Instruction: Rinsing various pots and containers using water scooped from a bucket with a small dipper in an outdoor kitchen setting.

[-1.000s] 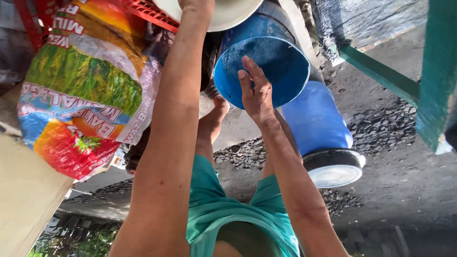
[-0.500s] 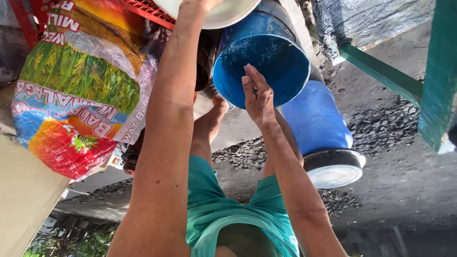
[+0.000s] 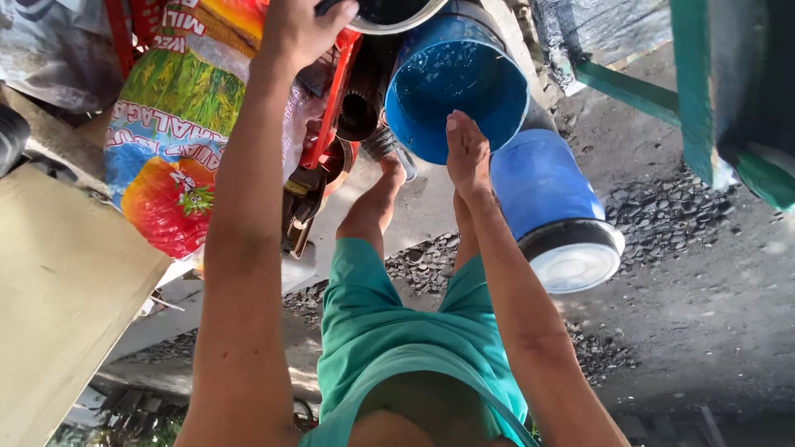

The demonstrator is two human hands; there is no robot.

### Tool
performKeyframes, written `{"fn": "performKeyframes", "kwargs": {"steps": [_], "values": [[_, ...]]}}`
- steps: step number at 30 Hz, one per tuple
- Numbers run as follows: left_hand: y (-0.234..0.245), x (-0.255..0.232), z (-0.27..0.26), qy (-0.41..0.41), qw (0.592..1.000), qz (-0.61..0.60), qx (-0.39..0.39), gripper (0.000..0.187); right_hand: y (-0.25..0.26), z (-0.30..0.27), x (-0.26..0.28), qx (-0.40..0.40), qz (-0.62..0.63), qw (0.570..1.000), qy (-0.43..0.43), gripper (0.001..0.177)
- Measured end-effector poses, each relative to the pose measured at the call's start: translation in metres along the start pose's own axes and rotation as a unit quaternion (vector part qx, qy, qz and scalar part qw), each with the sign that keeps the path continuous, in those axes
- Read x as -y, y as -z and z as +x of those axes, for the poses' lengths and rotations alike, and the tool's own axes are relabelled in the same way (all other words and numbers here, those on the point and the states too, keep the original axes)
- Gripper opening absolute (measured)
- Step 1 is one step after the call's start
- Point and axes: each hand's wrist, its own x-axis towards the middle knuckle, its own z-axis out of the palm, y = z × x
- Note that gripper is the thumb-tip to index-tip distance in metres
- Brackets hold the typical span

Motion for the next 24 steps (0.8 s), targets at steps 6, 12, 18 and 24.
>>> {"fn": "performKeyframes", "kwargs": {"steps": [6,12,18,24], "values": [[0.095,-0.077,-0.031,0.219,0.956,-0.17,0.094,0.034,-0.016,0.029,-0.008,-0.036,0.161,0.986,-0.035,0.041],[0.103,-0.159,-0.077,0.23,0.969,-0.073,0.053,0.028,-0.046,0.057,-0.018,-0.058,0.357,0.907,-0.216,0.048],[0.066,-0.214,-0.118,0.245,0.967,0.034,0.061,0.027,-0.051,0.049,0.019,-0.064,0.291,0.921,-0.249,0.055],[0.04,-0.245,-0.146,0.184,0.979,0.085,-0.019,0.029,-0.047,0.032,-0.014,-0.024,0.376,0.919,-0.12,0.065]]}}
